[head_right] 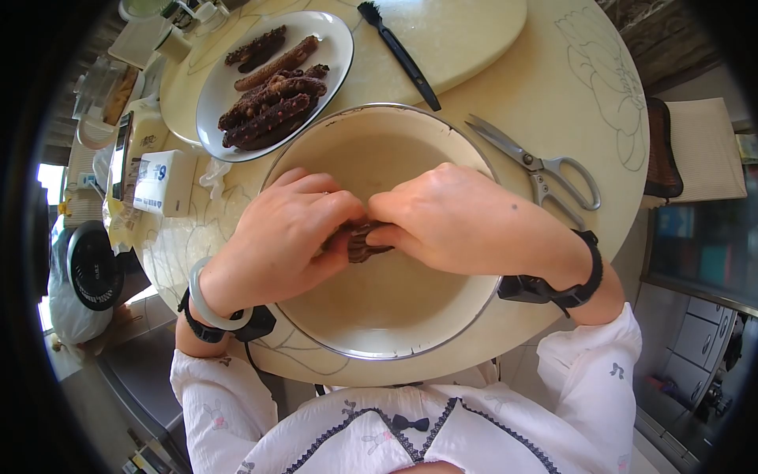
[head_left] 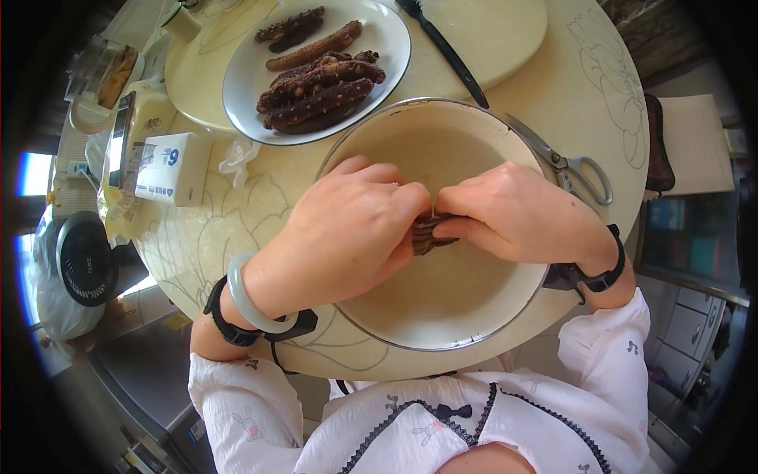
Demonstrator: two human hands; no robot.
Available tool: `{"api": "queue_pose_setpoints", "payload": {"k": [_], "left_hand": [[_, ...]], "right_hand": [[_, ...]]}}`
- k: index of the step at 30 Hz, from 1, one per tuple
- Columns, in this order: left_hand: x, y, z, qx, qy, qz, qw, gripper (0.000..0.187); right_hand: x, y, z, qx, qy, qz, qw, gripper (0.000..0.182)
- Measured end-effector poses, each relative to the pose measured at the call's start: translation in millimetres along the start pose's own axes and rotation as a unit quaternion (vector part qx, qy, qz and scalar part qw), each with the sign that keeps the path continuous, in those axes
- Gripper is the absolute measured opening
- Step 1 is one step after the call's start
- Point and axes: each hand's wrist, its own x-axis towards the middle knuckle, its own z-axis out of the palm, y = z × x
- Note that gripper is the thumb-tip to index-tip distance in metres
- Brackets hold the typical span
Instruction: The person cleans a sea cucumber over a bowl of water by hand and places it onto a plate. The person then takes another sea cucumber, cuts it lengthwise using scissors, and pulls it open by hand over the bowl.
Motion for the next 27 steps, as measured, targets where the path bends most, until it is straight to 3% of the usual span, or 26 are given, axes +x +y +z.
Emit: {"api": "queue_pose_setpoints", "payload": {"k": [9, 27], "left_hand": [[-0.1, 0.5, -1.1, 0.044, -0.024, 0.015, 0.999, 0.027], [-0.6, -0.2, 0.9, -0.008, 0.036, -0.013, 0.999, 0.013]], "right_hand": [[-0.6, 2.7, -1.4, -0.002, -0.01, -0.003, 1.0, 0.016], [0.3, -6.3, -3.6, -0.039, -0.027, 0.069, 0.996, 0.016]]}}
